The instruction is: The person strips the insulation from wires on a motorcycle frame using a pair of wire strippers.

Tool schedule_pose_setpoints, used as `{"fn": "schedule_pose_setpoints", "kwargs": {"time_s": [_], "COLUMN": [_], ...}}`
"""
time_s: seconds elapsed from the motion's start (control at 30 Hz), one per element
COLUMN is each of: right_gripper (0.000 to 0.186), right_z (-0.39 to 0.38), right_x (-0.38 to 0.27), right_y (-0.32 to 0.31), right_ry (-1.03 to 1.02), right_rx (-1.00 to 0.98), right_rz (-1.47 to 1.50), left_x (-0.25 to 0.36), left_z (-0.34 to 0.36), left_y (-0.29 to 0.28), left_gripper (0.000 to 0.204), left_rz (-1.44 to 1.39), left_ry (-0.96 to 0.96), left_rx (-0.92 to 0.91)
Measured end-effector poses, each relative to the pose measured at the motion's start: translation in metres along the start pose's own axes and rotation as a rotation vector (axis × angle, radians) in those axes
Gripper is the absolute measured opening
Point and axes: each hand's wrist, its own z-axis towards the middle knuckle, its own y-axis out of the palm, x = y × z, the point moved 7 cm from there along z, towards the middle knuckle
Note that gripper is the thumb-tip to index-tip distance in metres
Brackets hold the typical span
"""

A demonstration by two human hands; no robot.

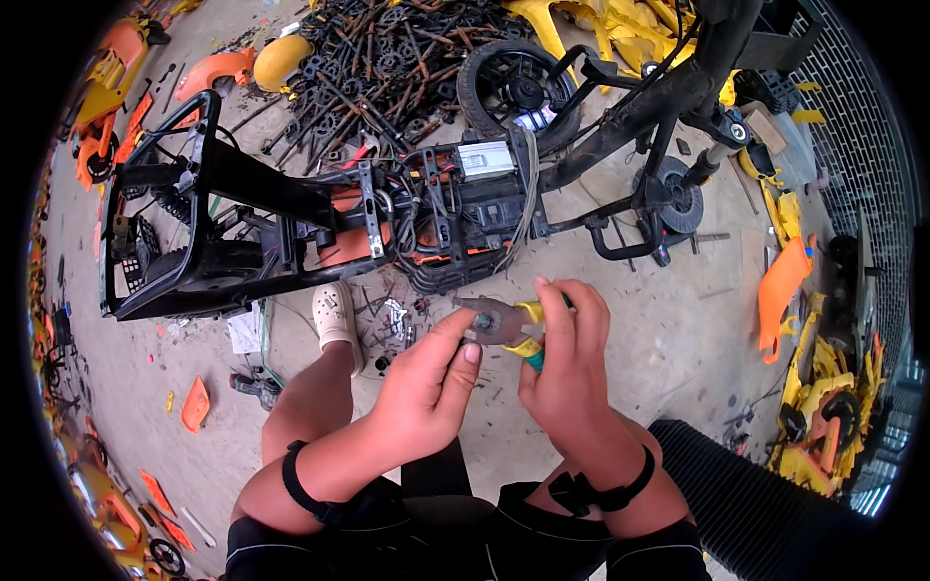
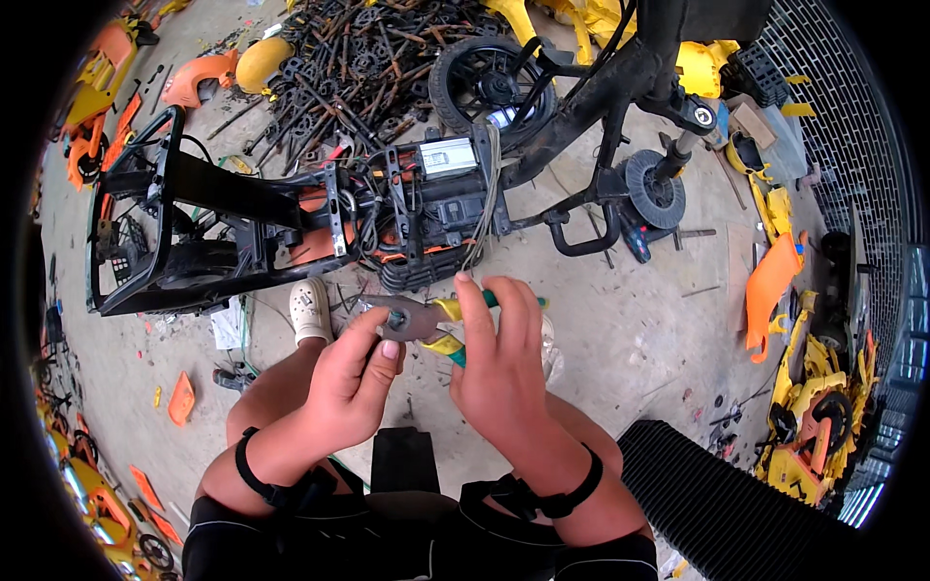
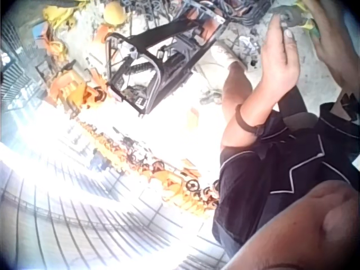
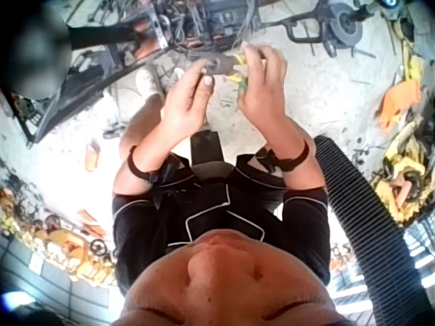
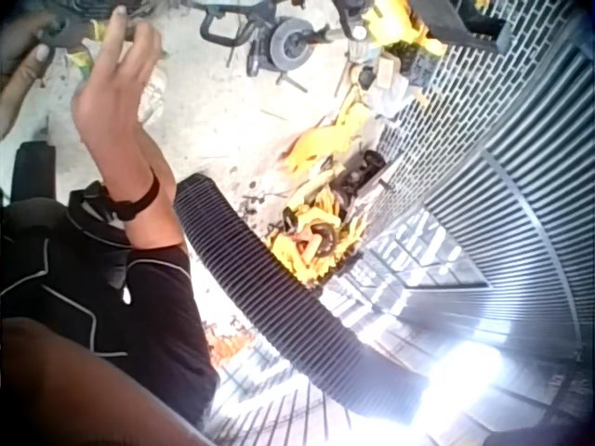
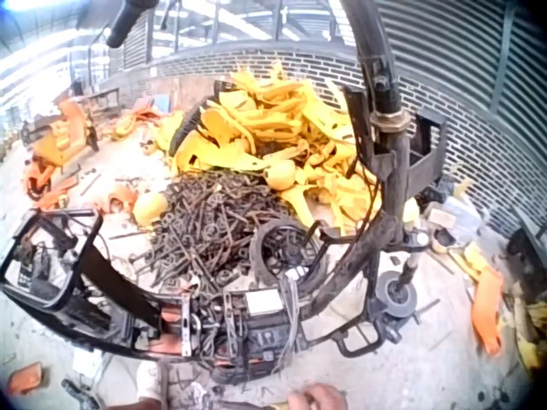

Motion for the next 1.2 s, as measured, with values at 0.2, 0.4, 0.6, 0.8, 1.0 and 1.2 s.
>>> {"fn": "schedule_pose_setpoints", "kwargs": {"time_s": [0.2,0.4,0.6,0.8,1.0,1.2], "right_gripper": [0.078,0.074,0.066,0.057,0.054,0.047], "right_z": [-0.002,-0.002,-0.003,-0.005,-0.006,-0.003], "right_x": [-0.008,-0.017,-0.018,-0.011,0.000,0.008], "right_y": [0.003,0.001,0.000,0.008,0.020,0.019], "right_ry": [-0.010,-0.070,-0.067,-0.036,0.011,0.092], "right_rx": [0.068,0.123,0.151,0.099,-0.012,-0.054], "right_rz": [-0.058,-0.154,-0.185,-0.119,-0.032,0.026], "left_x": [0.002,-0.004,-0.008,-0.007,-0.011,-0.005], "left_z": [-0.005,-0.014,-0.016,-0.017,-0.013,-0.004], "left_y": [-0.006,-0.010,-0.015,-0.017,-0.018,-0.016], "left_gripper": [0.029,0.025,0.032,0.035,0.037,0.037], "left_rz": [-0.009,0.035,0.061,0.127,0.200,0.180], "left_ry": [-0.013,-0.011,-0.025,-0.026,-0.045,-0.090], "left_rx": [-0.005,0.047,0.061,0.094,0.096,0.068]}}
